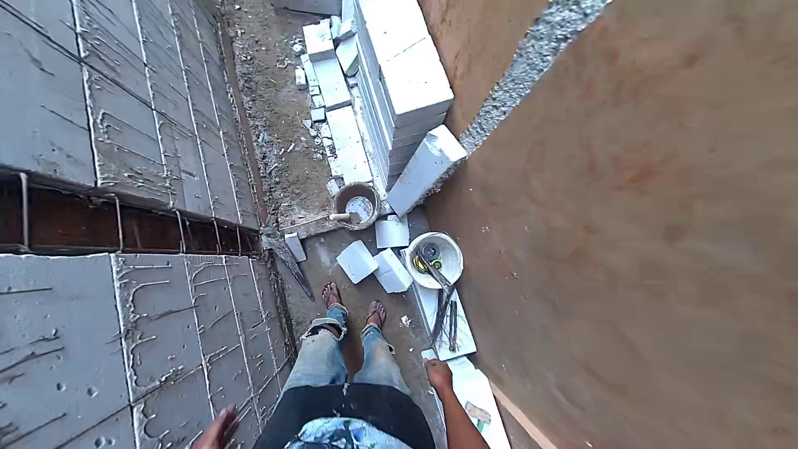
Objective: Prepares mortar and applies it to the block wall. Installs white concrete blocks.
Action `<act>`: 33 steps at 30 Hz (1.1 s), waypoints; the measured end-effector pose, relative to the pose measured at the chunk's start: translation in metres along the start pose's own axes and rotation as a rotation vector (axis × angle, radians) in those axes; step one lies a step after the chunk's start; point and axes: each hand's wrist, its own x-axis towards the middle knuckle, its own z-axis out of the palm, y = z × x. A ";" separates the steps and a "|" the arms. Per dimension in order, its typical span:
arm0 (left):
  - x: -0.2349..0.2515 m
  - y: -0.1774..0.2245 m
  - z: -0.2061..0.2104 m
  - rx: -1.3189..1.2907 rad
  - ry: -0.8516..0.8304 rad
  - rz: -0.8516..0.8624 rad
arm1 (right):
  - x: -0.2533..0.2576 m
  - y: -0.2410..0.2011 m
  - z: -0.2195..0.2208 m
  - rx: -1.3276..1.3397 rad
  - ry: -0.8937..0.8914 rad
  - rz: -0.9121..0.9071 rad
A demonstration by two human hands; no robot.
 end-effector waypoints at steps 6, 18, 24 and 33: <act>0.135 0.122 0.068 0.226 -0.234 0.302 | 0.041 -0.100 0.048 0.175 0.025 -0.014; 0.439 0.214 0.267 0.459 -0.423 0.256 | 0.290 -0.487 0.124 0.693 0.200 0.015; 0.507 0.241 0.329 0.452 -0.521 0.244 | 0.305 -0.542 0.138 0.389 0.584 -0.078; 0.689 0.328 0.478 0.528 -0.608 0.423 | 0.348 -0.646 0.202 0.526 0.228 0.226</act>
